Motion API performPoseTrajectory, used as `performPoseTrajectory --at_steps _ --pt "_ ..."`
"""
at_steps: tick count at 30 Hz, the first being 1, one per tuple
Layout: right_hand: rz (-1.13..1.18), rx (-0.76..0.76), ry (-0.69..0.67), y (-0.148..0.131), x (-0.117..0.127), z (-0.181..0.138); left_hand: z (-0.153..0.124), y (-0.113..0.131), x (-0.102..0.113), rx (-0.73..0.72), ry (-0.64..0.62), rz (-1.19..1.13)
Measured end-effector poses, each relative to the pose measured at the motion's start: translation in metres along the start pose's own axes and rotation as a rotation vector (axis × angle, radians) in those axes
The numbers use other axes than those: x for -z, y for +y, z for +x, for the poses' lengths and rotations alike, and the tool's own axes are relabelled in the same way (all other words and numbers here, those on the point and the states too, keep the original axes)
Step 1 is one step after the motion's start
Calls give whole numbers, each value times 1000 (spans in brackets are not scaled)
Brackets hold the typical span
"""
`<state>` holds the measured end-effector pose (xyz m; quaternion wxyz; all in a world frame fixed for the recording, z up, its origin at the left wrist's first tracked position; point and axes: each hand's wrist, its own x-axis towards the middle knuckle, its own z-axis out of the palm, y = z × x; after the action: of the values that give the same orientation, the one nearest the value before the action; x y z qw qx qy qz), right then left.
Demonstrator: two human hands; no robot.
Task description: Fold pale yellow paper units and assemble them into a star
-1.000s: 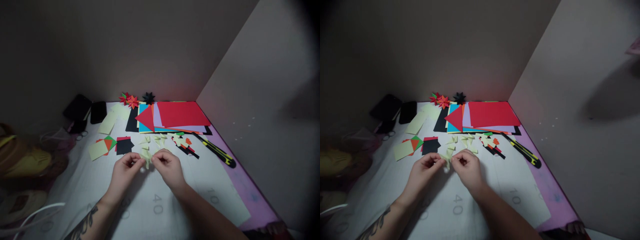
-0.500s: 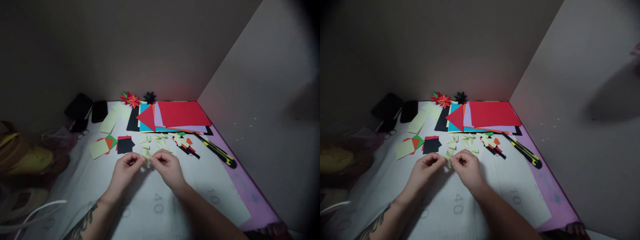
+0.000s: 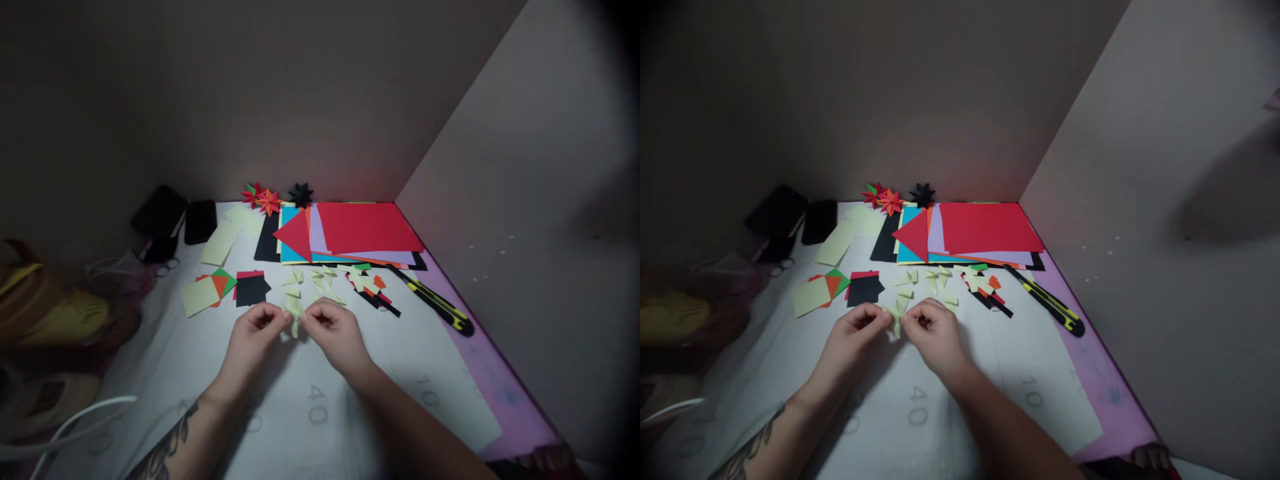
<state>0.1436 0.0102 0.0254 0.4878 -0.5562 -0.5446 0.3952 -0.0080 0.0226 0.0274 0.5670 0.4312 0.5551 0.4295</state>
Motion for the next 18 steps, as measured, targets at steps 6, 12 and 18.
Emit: performPoseTrajectory --at_steps 6,12,18 --pt "11 -34 -9 1 -1 0 0 -11 -3 10 9 -158" --pt "15 -81 -31 3 -4 0 -1 -12 -7 96 24 -221" --pt "19 -133 -52 4 -5 0 -3 -15 -8 78 29 -194"
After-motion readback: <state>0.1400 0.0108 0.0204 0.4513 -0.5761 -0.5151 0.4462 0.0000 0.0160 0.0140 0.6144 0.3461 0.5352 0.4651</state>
